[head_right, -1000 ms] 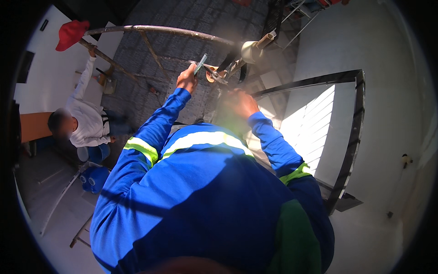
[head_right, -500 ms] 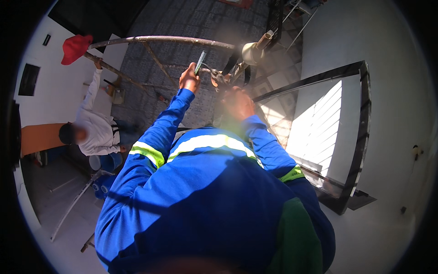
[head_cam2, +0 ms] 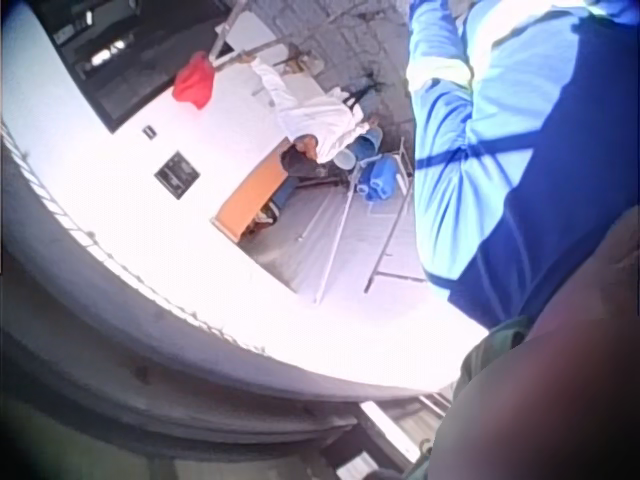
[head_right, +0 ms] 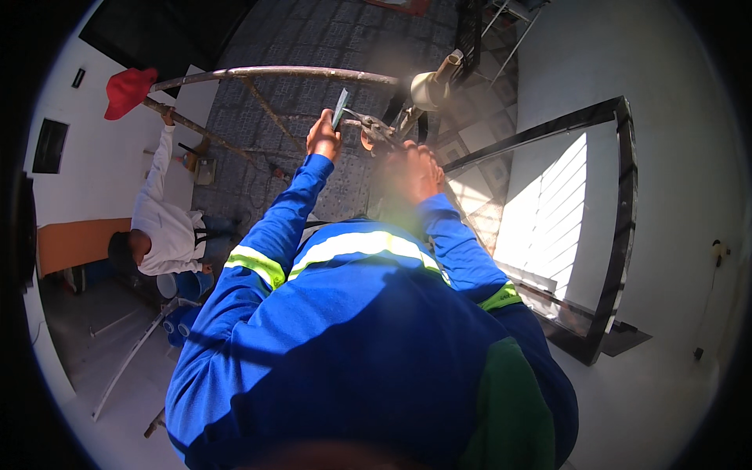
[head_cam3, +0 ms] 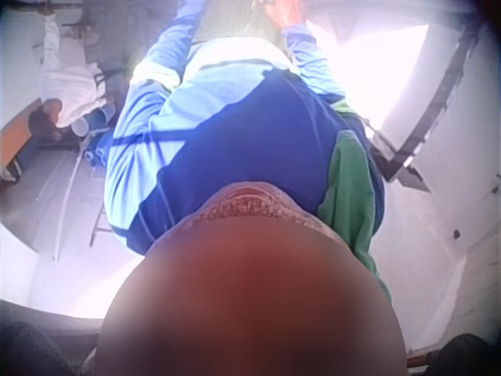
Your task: The person measures and cuts a metal trim piece using pliers and a utility knife, then fits it into a window frame. They repeat the process with another piece, adjusting and trimming it to fit.
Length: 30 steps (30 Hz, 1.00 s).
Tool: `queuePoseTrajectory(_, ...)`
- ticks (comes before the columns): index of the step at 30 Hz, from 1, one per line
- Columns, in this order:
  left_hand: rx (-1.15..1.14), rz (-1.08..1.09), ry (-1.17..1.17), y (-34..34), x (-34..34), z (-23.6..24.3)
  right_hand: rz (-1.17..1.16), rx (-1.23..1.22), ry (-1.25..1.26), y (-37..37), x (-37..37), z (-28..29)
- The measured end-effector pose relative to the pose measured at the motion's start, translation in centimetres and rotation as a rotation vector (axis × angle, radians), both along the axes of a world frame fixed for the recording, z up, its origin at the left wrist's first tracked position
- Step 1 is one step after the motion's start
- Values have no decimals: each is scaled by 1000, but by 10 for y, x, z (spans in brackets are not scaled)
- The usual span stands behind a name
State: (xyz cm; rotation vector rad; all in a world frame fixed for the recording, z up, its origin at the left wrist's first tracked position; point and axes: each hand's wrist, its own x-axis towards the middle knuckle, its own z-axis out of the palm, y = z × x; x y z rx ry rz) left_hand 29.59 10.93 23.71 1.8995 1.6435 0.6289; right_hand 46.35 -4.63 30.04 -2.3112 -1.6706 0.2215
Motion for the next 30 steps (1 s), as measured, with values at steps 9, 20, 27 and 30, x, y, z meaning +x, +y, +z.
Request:
queuePoseTrajectory(9,-56,-13,4,5,1,0,-22,-7,137,-4,0,-7)
queuePoseTrajectory(20,-36,6,-4,6,5,-4,0,-8,11,1,4,5)
queuePoseTrajectory(27,-119,-53,-15,11,3,1,-21,-11,34,3,5,1)
queuePoseTrajectory(30,-123,-52,-22,14,3,-2,-15,-38,70,4,3,4)
